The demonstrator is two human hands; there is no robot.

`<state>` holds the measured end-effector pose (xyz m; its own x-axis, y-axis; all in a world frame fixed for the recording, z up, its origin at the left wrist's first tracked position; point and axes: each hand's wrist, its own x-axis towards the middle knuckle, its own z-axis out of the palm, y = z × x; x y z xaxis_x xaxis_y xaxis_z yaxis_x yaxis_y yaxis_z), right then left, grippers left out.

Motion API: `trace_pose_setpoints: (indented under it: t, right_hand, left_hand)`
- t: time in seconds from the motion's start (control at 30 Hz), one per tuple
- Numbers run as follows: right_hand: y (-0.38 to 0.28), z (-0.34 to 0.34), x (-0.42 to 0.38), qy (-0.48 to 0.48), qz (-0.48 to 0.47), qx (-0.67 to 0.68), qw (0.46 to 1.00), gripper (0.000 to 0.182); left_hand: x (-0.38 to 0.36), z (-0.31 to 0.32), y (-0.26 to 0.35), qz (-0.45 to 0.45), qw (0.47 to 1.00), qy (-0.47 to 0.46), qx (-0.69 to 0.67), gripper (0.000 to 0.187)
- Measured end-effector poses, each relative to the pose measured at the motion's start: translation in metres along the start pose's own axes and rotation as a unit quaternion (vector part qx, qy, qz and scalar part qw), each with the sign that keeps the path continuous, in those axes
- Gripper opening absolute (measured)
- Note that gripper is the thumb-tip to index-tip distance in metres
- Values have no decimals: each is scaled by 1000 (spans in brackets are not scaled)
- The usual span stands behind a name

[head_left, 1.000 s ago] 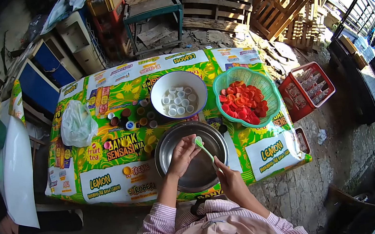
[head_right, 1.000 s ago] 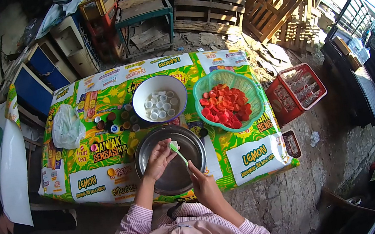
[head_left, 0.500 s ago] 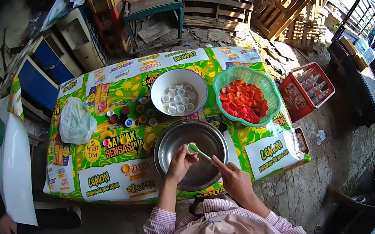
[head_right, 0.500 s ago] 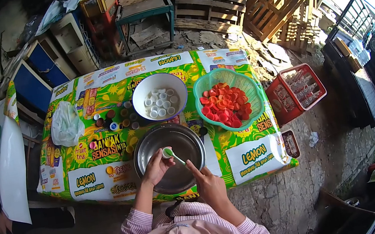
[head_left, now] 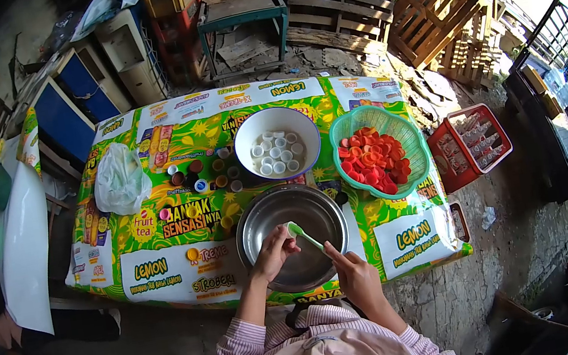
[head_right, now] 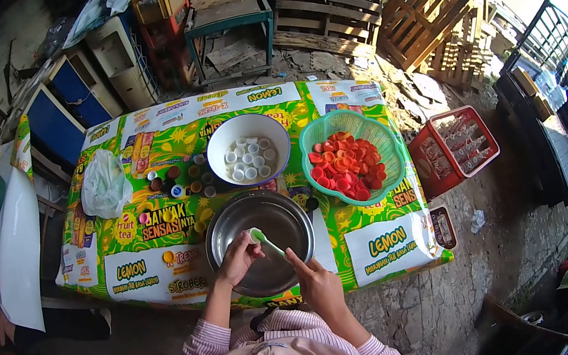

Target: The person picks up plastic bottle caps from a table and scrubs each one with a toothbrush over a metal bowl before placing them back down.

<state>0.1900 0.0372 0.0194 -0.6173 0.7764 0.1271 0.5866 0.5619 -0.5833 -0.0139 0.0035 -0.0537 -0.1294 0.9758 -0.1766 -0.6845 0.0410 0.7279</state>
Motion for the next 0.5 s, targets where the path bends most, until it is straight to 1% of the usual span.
trace_pose_setpoints:
  t: [0.07, 0.1, 0.17, 0.2, 0.23, 0.3, 0.33, 0.37, 0.43, 0.47, 0.5]
  right_hand:
    - [-2, -5, 0, -13, 18, -57, 998, 47]
    - [-3, -6, -1, -15, 17, -56, 998, 47]
    - [-3, -8, -2, 7, 4, -25, 1000, 47]
    - [-3, -6, -2, 18, -15, -6, 1000, 48]
    - [-4, -4, -2, 16, -15, -4, 1000, 48]
    - [-3, -1, 0, -6, -38, 18, 999, 49]
    - [0, 3, 2, -16, -27, 15, 999, 47]
    - [2, 4, 4, -21, -25, 15, 999, 47]
    - [4, 2, 13, -12, -10, 30, 999, 47]
    - [2, -1, 15, -11, -8, 49, 999, 46]
    - [1, -3, 10, -18, -6, 51, 999, 46]
  left_hand:
    - [1, -4, -6, 56, 988, 72, 124, 23]
    - [0, 1, -3, 57, 988, 74, 124, 23]
    - [-1, 10, 6, 55, 973, 121, 187, 22]
    - [-1, 11, 9, 40, 975, 112, 190, 26]
    - [-3, 10, 8, 39, 974, 115, 190, 26]
    - [-1, 8, 5, 138, 956, 45, 256, 28]
    - [-2, 6, 7, 115, 949, 50, 291, 29]
    - [-2, 5, 5, 112, 950, 52, 288, 29]
    - [-2, 6, 5, 130, 924, 56, 356, 27]
    - [-2, 7, 4, 121, 936, 65, 323, 28]
    - [-4, 7, 3, 115, 937, 70, 322, 28]
